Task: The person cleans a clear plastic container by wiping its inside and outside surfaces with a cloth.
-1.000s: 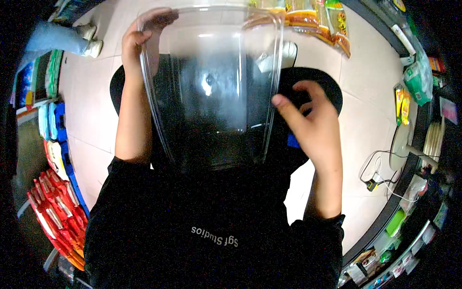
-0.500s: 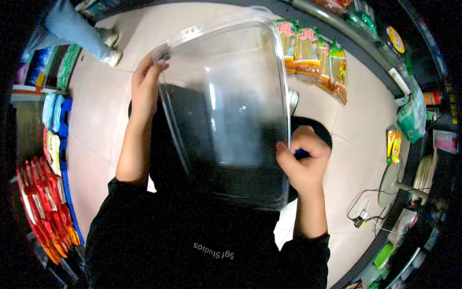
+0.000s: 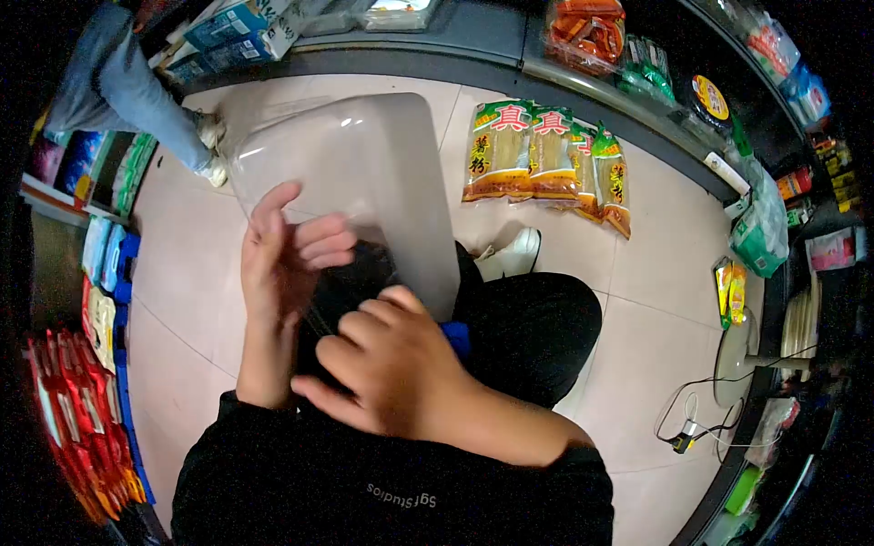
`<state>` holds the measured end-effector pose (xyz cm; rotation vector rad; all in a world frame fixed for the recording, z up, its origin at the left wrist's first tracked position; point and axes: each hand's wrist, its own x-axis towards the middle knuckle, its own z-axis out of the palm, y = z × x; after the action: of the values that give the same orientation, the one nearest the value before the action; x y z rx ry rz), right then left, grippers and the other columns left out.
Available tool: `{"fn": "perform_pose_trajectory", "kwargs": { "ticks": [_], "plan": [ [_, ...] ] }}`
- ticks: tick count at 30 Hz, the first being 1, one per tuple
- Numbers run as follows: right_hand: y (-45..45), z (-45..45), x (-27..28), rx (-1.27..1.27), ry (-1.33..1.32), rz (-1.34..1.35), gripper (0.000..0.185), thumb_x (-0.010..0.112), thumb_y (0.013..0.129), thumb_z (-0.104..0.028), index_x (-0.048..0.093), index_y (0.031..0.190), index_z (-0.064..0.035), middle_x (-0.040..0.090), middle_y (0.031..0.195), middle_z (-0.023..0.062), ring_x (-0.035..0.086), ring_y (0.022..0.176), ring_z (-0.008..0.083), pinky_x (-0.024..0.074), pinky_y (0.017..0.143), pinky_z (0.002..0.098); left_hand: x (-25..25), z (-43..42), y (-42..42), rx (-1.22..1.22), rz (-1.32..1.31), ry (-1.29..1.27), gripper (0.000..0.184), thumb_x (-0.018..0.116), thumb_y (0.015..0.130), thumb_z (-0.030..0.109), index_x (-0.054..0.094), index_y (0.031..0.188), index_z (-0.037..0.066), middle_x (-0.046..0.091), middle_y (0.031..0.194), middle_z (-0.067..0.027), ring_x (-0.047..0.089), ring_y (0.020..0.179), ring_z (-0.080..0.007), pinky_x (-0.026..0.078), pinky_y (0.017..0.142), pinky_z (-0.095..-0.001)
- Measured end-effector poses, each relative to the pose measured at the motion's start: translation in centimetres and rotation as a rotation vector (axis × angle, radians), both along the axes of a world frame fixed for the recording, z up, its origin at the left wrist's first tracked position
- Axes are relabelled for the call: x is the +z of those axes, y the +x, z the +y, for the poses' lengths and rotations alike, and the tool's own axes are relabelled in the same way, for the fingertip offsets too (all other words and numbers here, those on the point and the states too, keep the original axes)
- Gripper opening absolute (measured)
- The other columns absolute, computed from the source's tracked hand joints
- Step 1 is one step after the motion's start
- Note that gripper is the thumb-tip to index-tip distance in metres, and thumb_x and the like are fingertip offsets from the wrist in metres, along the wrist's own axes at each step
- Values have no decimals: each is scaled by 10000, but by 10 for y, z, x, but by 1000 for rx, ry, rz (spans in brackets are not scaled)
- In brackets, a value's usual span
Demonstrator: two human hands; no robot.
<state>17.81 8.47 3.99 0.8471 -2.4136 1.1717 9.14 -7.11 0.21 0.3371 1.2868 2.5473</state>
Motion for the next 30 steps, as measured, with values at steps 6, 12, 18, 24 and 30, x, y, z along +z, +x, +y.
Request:
{"fn": "perform_pose_trajectory", "kwargs": {
  "ticks": [6,12,18,24,30],
  "plan": [
    [3,80,-14,-389,-705,-321,609,513,512,-91,450,1113,-13,489,979,60,492,915,175,418,819,279,-54,-80,-2,30,-305,125,507,242,983,499,523,965,78,663,703,-194,653,530,-274,519,396,-318],
    [-23,75,-28,-457,-1107,-228,565,501,633,12,397,1186,-23,537,1027,155,561,937,230,507,809,398,-50,-95,12,353,-635,-8,471,352,961,509,584,1018,103,669,963,-121,663,868,-218,554,669,-340],
    [-60,25,-21,-441,-1232,-247,451,567,778,69,481,1215,-3,584,1081,141,594,927,210,498,826,335,-77,-125,16,310,-556,-223,486,362,960,515,571,1018,81,640,925,-63,627,852,-175,522,716,-314],
    [-91,-8,-98,-222,-842,-420,295,568,853,-13,572,1147,7,582,1141,81,533,1062,163,383,952,278,-95,-134,17,280,-491,-507,656,240,977,533,495,1231,-15,617,1040,-139,610,900,-193,512,735,-295],
    [-89,-14,-104,78,-1070,-531,485,667,820,-112,481,1257,-8,568,1153,90,518,1071,128,381,957,273,-123,-152,25,336,-549,-538,659,248,966,558,520,1178,-3,616,923,-115,612,781,-181,517,613,-294]
  ]
}}
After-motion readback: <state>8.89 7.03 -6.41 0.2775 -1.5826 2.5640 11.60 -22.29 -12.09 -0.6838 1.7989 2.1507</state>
